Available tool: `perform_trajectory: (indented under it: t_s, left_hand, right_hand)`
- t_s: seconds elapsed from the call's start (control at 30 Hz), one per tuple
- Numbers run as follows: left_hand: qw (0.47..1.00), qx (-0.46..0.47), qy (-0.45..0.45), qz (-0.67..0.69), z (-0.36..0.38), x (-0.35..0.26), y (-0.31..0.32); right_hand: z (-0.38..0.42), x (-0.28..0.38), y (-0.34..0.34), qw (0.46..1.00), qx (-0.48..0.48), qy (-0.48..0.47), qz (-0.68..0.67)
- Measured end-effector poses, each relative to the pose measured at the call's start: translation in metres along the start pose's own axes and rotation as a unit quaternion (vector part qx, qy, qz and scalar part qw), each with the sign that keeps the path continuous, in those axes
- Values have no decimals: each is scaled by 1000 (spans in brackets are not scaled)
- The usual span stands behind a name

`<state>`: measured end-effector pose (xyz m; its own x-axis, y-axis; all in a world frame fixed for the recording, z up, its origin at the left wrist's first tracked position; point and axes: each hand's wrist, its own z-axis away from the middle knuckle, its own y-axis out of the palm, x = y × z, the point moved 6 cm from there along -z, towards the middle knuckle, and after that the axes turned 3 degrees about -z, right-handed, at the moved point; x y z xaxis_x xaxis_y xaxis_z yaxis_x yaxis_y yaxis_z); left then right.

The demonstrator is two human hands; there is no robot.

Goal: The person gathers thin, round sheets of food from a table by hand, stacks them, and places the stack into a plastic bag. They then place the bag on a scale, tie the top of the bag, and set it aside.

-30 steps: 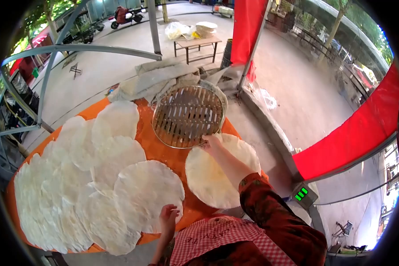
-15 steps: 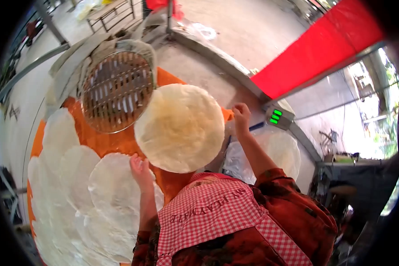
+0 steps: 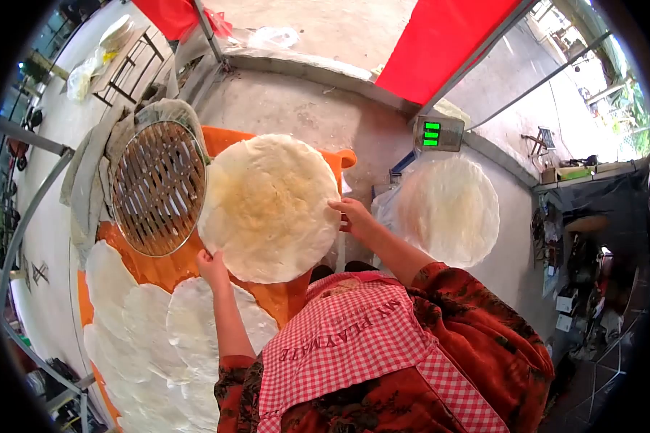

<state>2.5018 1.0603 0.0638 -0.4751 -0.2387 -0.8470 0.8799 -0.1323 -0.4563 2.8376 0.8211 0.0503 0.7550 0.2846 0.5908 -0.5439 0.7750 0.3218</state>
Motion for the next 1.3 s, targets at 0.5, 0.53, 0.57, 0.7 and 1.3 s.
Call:
perform_trajectory:
  t_s: [0.5,0.53,0.57,0.7,1.3]
  left_hand:
    - [988,57,-71,125,49,24,0]
    - [989,54,-70,121,58,24,2]
    - [989,51,-70,117,68,20,4]
    - [996,60,-21,67,67,8,9]
    - [948,266,-166,54,-48,-26,79]
  right_hand:
    - [11,21,16,988,70,-122,-61]
    - [11,21,6,986,77,-129,-68]
    - [11,21,-4,984,84,-136,-74]
    - [13,16,-46,987,24,-127,-99]
    - [35,10,-46,968,94,-171,-160]
